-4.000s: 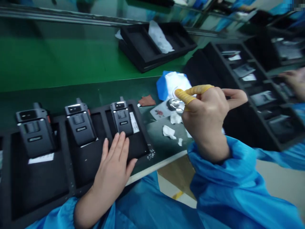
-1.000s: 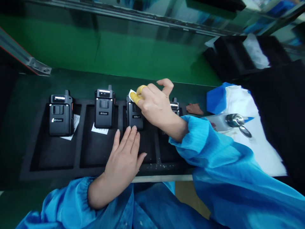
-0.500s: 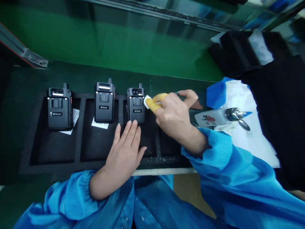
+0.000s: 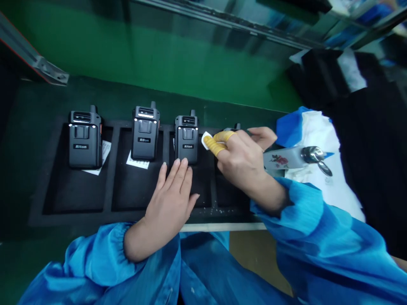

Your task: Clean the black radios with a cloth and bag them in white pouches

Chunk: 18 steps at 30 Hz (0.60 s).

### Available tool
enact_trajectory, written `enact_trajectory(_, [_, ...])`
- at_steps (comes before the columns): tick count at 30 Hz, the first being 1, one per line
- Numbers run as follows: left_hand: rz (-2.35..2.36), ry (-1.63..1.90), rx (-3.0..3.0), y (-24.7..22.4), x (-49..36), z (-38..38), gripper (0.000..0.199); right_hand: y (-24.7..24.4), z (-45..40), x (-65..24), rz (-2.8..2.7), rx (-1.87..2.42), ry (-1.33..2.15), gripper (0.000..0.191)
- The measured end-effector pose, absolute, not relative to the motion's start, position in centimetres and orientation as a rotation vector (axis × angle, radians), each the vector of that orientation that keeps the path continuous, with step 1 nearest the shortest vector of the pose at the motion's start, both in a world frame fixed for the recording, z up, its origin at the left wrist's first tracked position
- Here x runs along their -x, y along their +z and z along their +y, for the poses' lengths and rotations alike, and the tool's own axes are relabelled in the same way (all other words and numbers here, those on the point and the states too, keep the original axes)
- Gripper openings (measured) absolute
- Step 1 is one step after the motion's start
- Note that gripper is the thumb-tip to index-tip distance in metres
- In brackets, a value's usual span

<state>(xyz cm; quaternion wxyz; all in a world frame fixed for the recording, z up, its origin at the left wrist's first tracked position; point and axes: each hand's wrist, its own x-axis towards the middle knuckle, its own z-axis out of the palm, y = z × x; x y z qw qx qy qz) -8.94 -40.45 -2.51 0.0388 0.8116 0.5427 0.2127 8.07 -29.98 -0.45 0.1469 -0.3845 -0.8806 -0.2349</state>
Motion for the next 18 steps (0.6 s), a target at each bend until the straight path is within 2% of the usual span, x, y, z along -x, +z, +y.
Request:
enact_trajectory(7, [1.803,0.789,-2.375,-1.5,12.5,-41.2,0.037,1.9,-26.5,-2.7,-2.514,1.193,-0.292,0.041])
enact_trajectory(11, [1.972,0.728,-2.34,-1.8,15.3,-41.1,0.04,1.4,-24.5,1.5,-2.571,1.114,-0.236,0.042])
enact_trajectory(18, [1.968,0.689,-2.349,-2.9,15.8,-40.9,0.041,1.2,-23.6,5.0,-2.784,0.975,-0.175,0.046])
